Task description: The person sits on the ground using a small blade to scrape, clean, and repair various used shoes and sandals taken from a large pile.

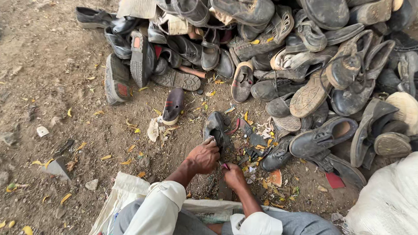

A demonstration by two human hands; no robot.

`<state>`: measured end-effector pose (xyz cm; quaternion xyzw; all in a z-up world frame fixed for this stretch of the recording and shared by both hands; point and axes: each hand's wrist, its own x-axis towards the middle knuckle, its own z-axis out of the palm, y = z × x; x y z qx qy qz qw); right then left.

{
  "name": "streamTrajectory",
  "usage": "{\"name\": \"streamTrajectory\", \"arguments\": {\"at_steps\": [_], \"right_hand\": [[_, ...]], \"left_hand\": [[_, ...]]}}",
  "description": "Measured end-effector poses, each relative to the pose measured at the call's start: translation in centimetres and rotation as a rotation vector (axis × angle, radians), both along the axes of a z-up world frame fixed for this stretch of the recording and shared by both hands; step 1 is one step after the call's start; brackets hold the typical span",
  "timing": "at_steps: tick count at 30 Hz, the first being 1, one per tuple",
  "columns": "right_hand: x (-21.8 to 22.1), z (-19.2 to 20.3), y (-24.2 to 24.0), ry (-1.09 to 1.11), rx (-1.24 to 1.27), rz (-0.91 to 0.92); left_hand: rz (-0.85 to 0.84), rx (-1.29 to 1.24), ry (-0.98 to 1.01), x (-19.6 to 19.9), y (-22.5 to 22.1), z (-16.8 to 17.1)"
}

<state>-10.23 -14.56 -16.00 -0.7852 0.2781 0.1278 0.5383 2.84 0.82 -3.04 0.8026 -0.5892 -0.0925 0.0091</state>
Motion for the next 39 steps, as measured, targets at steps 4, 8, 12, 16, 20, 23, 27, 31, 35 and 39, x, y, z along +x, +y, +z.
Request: {"name": "streamTrajectory", "arguments": {"at_steps": [4, 8, 12, 16, 20, 23, 27, 31, 35, 39], "right_hand": [[0.7, 3.0, -0.1, 0.124, 0.063, 0.011], [2.0, 3.0, 0.4, 0.091, 0.040, 0.003], [3.8, 2.7, 0.8, -0.045, -0.090, 0.052], [1.5, 3.5, 2.3, 0.136, -0.011, 0.043], [-0.2, 2.1, 3.3, -0.123, 0.118, -0.003], [-1.0, 0.6, 2.6, 0.261, 0.329, -0.112], [2.5, -1.6, 2.9, 0.262, 0.235, -0.116], [0.7, -3.6, 4.3, 0.264, -0.117, 0.057], [0.4, -3.5, 4.3, 0.228, 0.214, -0.047], [-0.2, 0.1, 5.9, 0.262, 0.695, -0.256]], "left_hand": [[0.303, -0.205, 0.144, 0.8, -1.8, -2.5], [0.498, -0.216, 0.418, 1.9, -2.5, -5.0], [0.688, -0.265, 0.786, 3.3, -2.4, -6.0], [0.711, -0.576, 0.713, 2.8, -2.2, -7.8], [0.778, -0.636, 0.815, 2.9, -1.6, -7.9], [0.744, -0.680, 0.847, 2.8, -1.8, -7.9], [0.721, -0.535, 0.841, 3.0, -2.4, -7.0], [0.759, -0.520, 0.768, 2.9, -2.3, -7.3], [0.774, -0.634, 0.701, 2.8, -3.0, -8.1], [0.841, -0.602, 0.839, 2.9, -3.2, -8.4]]}}
